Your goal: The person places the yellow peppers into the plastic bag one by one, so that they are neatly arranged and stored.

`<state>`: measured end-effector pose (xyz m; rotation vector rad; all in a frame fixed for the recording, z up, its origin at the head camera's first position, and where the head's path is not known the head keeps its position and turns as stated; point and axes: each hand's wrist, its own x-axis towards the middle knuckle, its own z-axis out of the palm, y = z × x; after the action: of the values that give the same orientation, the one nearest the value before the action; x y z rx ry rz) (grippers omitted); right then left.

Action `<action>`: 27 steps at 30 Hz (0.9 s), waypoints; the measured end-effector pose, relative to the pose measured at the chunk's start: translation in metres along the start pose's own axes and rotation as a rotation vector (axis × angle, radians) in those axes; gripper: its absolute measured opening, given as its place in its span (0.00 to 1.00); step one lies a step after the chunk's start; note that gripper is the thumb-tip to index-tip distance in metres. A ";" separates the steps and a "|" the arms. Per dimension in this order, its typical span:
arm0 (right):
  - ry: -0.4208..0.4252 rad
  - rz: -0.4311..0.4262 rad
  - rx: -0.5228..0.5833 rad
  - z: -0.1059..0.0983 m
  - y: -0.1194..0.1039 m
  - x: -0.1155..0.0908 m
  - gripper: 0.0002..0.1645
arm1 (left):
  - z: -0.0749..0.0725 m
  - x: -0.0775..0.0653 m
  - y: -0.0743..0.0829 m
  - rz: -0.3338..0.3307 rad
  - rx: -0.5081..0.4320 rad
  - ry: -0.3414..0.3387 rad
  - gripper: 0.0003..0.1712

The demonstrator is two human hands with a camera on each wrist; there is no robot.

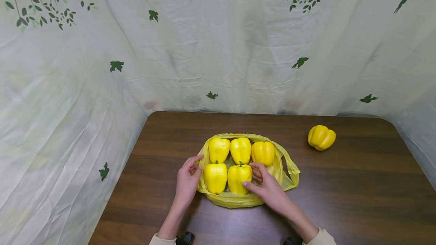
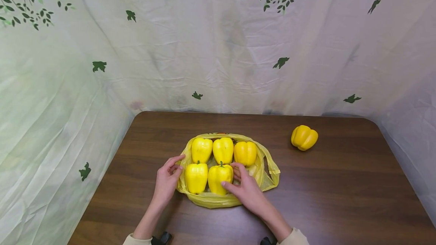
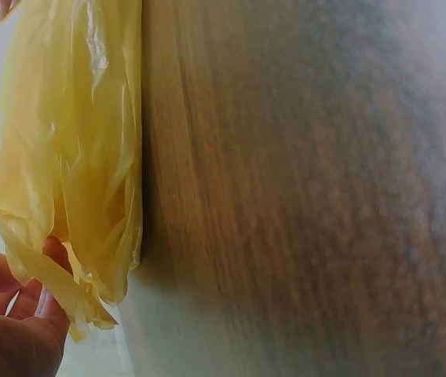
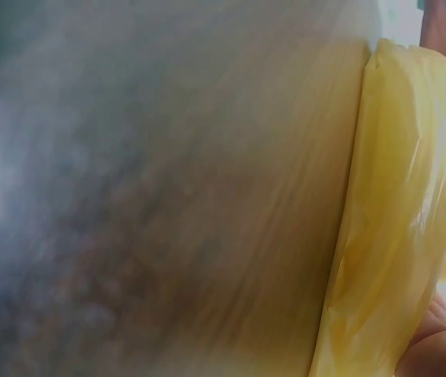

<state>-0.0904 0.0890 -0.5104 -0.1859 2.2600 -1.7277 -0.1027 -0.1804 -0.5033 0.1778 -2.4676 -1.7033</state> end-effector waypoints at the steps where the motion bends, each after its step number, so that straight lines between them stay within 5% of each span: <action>1: 0.001 -0.005 -0.007 0.000 0.000 0.000 0.38 | 0.000 0.000 0.000 0.000 0.001 0.001 0.20; 19: 0.087 -0.096 -0.067 -0.001 -0.005 -0.001 0.25 | 0.000 0.000 0.001 -0.004 -0.018 -0.008 0.20; 27: 0.046 -0.084 -0.142 -0.004 -0.004 -0.001 0.27 | 0.000 -0.001 0.001 -0.007 -0.007 0.000 0.21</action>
<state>-0.0909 0.0915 -0.5053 -0.2774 2.4426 -1.6267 -0.1022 -0.1802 -0.5020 0.1854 -2.4631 -1.7149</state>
